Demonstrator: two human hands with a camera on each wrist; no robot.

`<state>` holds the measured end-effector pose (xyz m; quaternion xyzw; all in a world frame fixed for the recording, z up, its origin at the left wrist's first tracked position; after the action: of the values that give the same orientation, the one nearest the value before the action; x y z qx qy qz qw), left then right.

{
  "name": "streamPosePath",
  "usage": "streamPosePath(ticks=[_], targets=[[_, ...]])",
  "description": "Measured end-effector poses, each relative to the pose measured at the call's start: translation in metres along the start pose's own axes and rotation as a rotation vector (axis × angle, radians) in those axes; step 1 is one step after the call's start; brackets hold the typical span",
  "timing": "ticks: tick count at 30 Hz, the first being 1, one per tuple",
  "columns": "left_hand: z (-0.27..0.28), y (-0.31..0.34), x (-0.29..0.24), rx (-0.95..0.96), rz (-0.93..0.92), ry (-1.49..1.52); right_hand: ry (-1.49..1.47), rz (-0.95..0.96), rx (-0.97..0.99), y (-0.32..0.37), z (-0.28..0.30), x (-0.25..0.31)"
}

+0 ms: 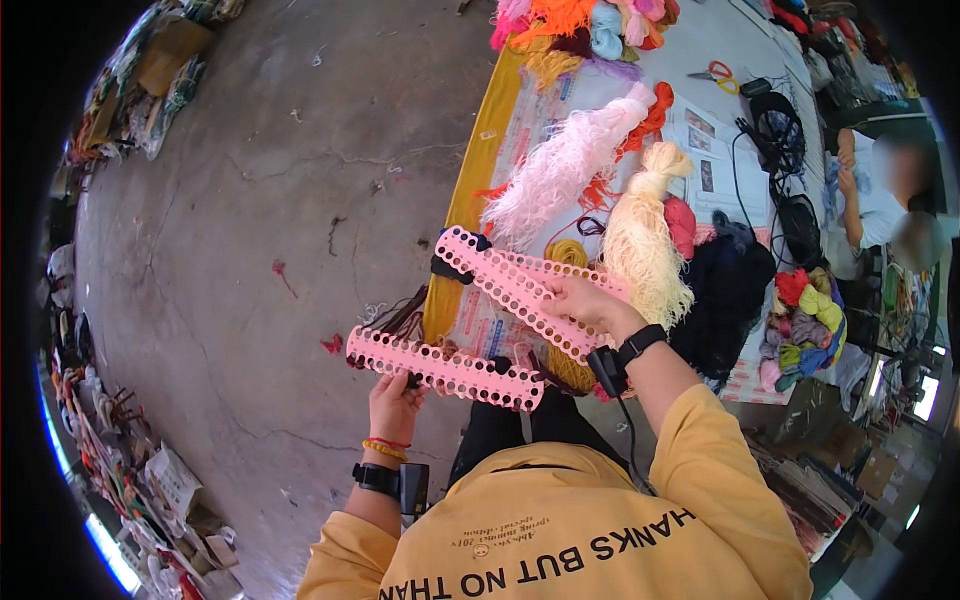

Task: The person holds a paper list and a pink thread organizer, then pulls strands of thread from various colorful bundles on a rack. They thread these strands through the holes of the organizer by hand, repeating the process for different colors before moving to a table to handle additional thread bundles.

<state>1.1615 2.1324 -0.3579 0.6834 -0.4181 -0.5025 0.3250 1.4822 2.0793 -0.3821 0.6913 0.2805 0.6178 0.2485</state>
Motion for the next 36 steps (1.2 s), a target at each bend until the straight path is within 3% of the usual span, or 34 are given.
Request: streamPosePath(ticks=[15, 18, 20, 24, 25, 31, 34, 36], targets=[[-0.013, 0.004, 0.011, 0.013, 0.023, -0.016, -0.177, 0.102, -0.037, 0.044, 0.005, 0.064], [-0.025, 0.007, 0.013, 0.041, 0.033, -0.021, -0.365, 0.404, -0.151, 0.076, 0.034, 0.106], [-0.035, 0.008, 0.014, 0.067, 0.048, -0.015, -0.412, 0.443, -0.226, 0.116, 0.056, 0.133], [-0.060, 0.003, 0.023, 0.142, 0.084, 0.000, -0.596, 0.778, -0.379, 0.187, 0.086, 0.166], [-0.068, 0.000, 0.026, 0.170, 0.091, 0.002, -0.601, 0.804, -0.300, 0.202, 0.092, 0.164], [-0.137, -0.025, 0.045, 0.338, 0.121, 0.089, -0.583, 0.917, -0.581, 0.297, 0.121, 0.147], [-0.160, -0.056, 0.054, 0.322, 0.119, 0.041, -0.590, 0.913, -0.599, 0.331, 0.126, 0.128], [-0.149, -0.080, 0.072, 0.215, 0.173, -0.075, -0.576, 0.898, -0.662, 0.350, 0.128, 0.115]])
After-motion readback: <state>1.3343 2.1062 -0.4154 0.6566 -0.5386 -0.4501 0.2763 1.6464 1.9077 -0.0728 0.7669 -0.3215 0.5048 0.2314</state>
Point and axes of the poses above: each hand's wrist, its own y-axis away from the middle knuckle, its own z-axis out of the back of the hand, x = y × z, the point moved 9 cm from there along -y, towards the middle knuckle, and after that the axes turned 4 degrees about z, right-handed, at the moved point
